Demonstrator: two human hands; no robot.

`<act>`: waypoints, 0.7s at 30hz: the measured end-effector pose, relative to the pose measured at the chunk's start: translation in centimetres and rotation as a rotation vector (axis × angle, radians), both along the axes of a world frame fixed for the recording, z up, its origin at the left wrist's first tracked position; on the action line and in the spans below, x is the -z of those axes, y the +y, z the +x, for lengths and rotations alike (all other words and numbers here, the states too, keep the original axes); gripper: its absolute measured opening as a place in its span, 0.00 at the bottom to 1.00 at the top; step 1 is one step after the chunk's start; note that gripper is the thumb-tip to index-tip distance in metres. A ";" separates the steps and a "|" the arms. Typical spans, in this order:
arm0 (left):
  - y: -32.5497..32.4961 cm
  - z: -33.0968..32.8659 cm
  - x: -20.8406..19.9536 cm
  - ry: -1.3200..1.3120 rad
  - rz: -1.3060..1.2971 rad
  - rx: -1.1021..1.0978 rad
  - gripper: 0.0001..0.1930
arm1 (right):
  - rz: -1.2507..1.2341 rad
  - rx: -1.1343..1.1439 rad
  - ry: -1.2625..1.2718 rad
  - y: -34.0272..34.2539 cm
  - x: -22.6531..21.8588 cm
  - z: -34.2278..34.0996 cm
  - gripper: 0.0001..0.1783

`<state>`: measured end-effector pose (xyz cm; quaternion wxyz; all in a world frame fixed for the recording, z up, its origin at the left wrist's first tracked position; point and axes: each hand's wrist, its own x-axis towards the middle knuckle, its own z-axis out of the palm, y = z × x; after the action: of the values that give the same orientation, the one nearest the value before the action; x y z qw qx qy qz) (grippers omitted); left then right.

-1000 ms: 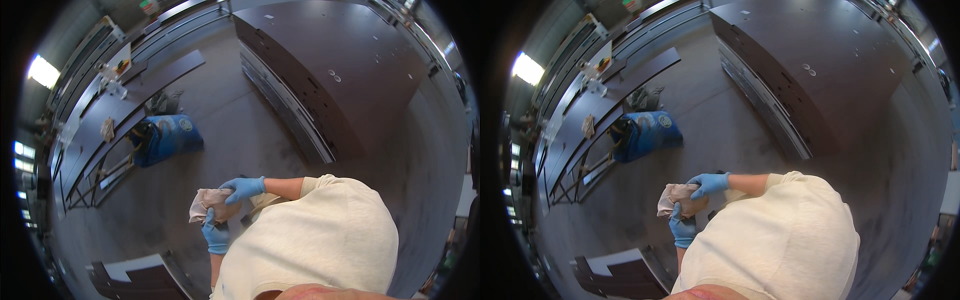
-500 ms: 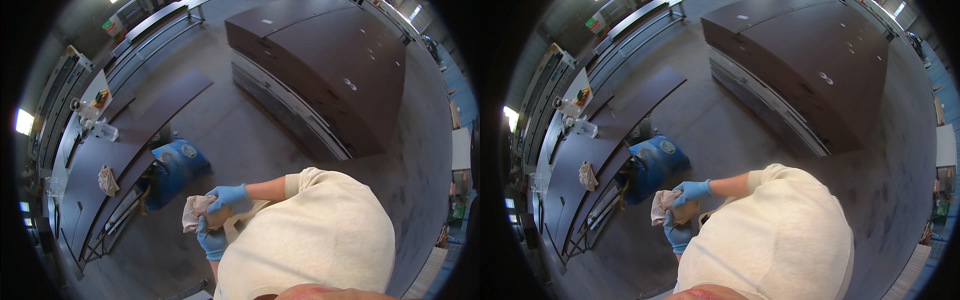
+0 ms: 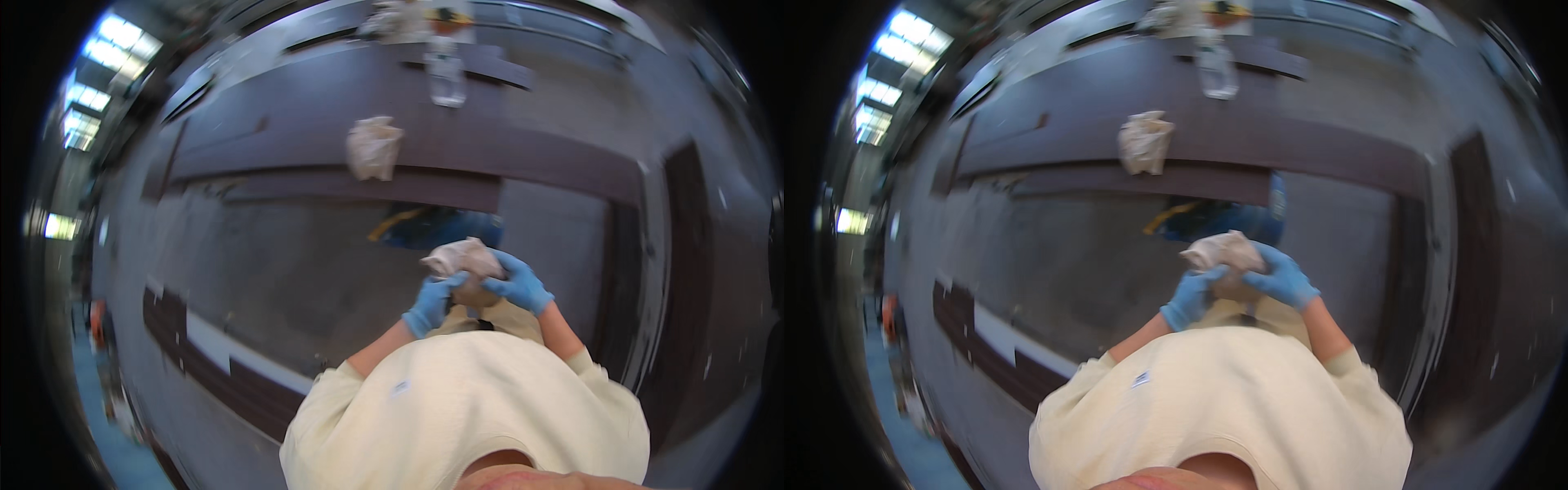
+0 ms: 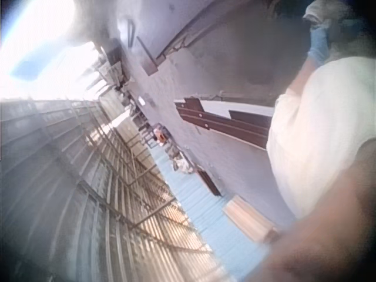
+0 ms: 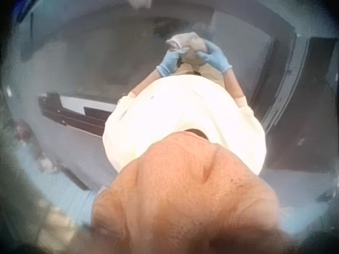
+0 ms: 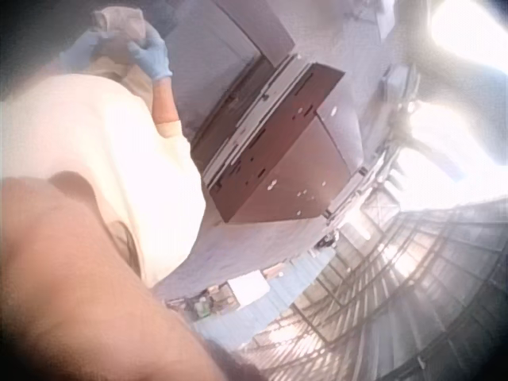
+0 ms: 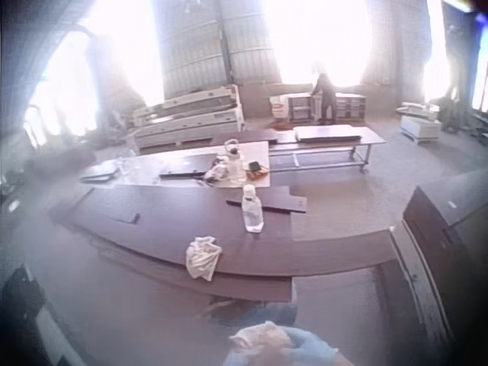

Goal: The person wipes the surface of a large brown wooden panel with a cloth, then lifts and repositions the panel. They continue wiping the panel and a smaller attached piece, using a water bottle to moisten the cloth as needed.

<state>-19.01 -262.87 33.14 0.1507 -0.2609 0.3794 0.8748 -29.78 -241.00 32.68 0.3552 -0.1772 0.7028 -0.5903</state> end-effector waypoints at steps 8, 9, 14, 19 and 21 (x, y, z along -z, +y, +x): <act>-6.3 -8.0 -1.8 0.058 0.056 -0.060 0.31 | -0.213 -0.014 -0.341 -7.4 1.6 -9.0 0.43; -6.8 -8.6 -1.9 0.096 0.050 -0.088 0.31 | -0.264 -0.036 -0.368 -8.0 1.7 -10.2 0.43; -8.5 -9.2 -1.8 0.216 0.190 -0.187 0.30 | -0.257 -0.220 -0.381 -11.8 0.6 -15.1 0.42; -13.6 -11.0 -0.1 0.247 0.111 -0.174 0.27 | -0.262 -0.309 -0.416 -18.8 0.2 -17.9 0.30; -17.2 -12.3 1.5 0.164 -0.086 -0.175 0.26 | -0.271 -0.180 -0.419 -22.0 0.8 -18.1 0.20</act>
<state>-31.35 -280.04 31.61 0.0311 -0.2268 0.4035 0.8859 -47.85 -262.96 31.87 0.5170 -0.1591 0.5099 -0.6689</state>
